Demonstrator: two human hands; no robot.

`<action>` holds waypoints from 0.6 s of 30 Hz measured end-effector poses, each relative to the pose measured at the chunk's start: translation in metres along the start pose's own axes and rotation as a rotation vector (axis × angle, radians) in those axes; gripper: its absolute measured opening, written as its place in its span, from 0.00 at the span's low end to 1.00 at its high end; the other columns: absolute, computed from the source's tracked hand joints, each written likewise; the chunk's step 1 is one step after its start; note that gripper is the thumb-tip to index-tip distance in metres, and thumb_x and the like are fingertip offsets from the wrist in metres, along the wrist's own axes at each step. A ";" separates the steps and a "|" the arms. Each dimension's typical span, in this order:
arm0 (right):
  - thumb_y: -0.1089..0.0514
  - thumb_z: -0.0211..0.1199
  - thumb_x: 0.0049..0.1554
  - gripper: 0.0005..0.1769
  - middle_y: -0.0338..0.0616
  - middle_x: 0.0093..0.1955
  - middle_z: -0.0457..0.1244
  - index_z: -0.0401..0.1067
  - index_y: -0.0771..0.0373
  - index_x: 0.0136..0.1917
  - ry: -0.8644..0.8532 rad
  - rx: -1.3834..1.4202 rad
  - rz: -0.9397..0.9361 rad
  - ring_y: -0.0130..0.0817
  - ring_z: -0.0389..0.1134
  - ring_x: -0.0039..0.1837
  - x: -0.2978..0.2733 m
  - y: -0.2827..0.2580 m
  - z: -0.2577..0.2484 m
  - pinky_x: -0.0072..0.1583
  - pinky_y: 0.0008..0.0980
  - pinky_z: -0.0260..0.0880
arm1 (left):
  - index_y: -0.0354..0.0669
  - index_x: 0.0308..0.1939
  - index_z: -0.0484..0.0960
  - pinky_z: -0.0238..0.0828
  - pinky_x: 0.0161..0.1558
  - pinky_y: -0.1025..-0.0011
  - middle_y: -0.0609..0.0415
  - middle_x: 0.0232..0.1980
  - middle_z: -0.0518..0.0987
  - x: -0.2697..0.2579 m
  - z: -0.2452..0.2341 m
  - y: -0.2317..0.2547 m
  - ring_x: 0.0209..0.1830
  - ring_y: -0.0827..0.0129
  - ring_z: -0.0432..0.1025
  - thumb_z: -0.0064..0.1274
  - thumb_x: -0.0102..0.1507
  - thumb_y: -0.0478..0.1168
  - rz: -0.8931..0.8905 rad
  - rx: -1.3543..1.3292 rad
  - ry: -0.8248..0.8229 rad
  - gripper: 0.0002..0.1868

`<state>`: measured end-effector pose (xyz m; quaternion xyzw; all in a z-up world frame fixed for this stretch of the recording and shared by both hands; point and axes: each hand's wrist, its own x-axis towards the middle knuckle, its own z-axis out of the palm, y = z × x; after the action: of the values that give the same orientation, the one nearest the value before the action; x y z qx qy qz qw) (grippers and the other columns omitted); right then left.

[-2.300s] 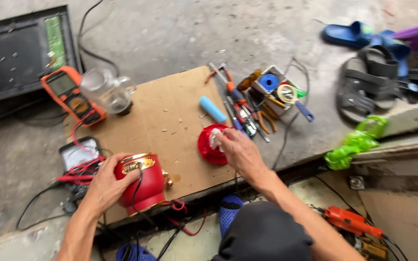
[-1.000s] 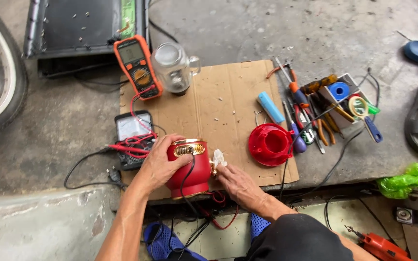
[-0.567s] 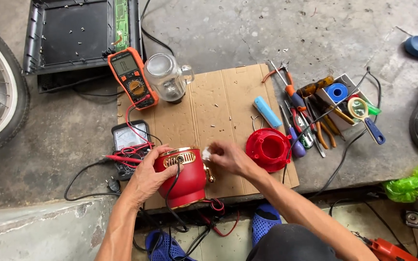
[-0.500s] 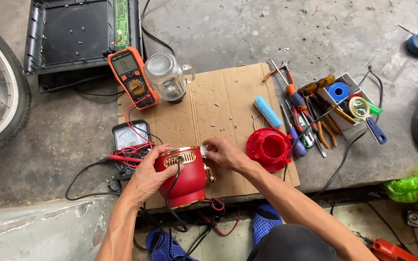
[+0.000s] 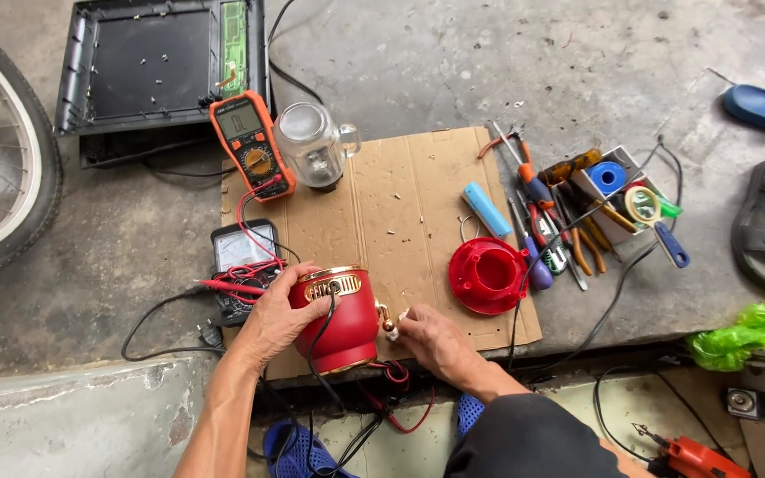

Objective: The person repairs a red electric kettle by manipulating its internal wiring and components. They use a screwdriver to adjust parts, a soldering iron to work on connections, and a multimeter to test the electrical circuit.

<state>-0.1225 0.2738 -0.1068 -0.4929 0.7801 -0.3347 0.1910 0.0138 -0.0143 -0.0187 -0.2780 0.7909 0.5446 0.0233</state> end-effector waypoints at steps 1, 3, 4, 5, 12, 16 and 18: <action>0.55 0.69 0.62 0.05 0.41 0.48 0.65 0.73 0.49 0.46 0.031 -0.011 0.031 0.46 0.73 0.55 -0.004 -0.010 -0.005 0.52 0.41 0.76 | 0.53 0.69 0.84 0.52 0.84 0.49 0.42 0.80 0.75 0.004 0.001 0.000 0.84 0.44 0.64 0.76 0.58 0.58 -0.003 0.012 -0.004 0.38; 0.55 0.69 0.63 0.06 0.41 0.48 0.64 0.72 0.49 0.46 0.055 -0.031 0.033 0.47 0.72 0.54 -0.004 0.001 0.003 0.52 0.42 0.75 | 0.52 0.69 0.84 0.52 0.84 0.49 0.40 0.79 0.75 0.001 0.003 0.006 0.84 0.42 0.64 0.76 0.59 0.57 0.019 0.022 -0.004 0.38; 0.55 0.69 0.63 0.07 0.42 0.48 0.63 0.72 0.50 0.47 0.070 -0.042 0.034 0.48 0.72 0.54 -0.005 0.006 0.008 0.52 0.44 0.75 | 0.50 0.69 0.84 0.53 0.84 0.48 0.39 0.79 0.75 -0.002 0.003 0.009 0.83 0.41 0.64 0.76 0.59 0.57 0.029 0.032 -0.001 0.38; 0.55 0.69 0.63 0.07 0.42 0.48 0.63 0.72 0.50 0.47 0.077 -0.049 0.034 0.48 0.72 0.54 -0.003 0.012 0.013 0.52 0.44 0.75 | 0.50 0.69 0.84 0.53 0.84 0.48 0.39 0.79 0.75 0.000 0.004 0.007 0.83 0.41 0.64 0.76 0.59 0.57 0.038 0.032 -0.003 0.38; 0.51 0.63 0.67 0.08 0.42 0.48 0.59 0.67 0.45 0.56 0.073 -0.163 0.212 0.55 0.75 0.46 0.003 0.023 0.022 0.47 0.51 0.77 | 0.51 0.69 0.84 0.52 0.85 0.48 0.39 0.77 0.77 0.000 0.013 0.008 0.82 0.42 0.65 0.77 0.58 0.59 0.101 0.137 -0.012 0.38; 0.51 0.66 0.69 0.08 0.43 0.49 0.61 0.71 0.51 0.59 0.174 -0.108 0.180 0.50 0.67 0.40 -0.034 0.012 0.002 0.40 0.50 0.65 | 0.61 0.69 0.80 0.67 0.69 0.67 0.60 0.67 0.81 0.003 0.014 0.032 0.67 0.69 0.73 0.66 0.58 0.60 -0.097 0.234 -0.032 0.36; 0.51 0.68 0.67 0.08 0.34 0.50 0.66 0.74 0.47 0.59 0.366 -0.072 0.290 0.38 0.69 0.42 -0.072 0.001 -0.042 0.44 0.40 0.68 | 0.62 0.68 0.81 0.67 0.69 0.66 0.61 0.67 0.82 0.000 0.017 0.044 0.68 0.69 0.72 0.64 0.58 0.61 -0.118 0.254 -0.047 0.34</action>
<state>-0.1183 0.3528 -0.0803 -0.3134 0.8757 -0.3596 0.0750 -0.0112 0.0113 0.0114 -0.3063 0.8350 0.4439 0.1088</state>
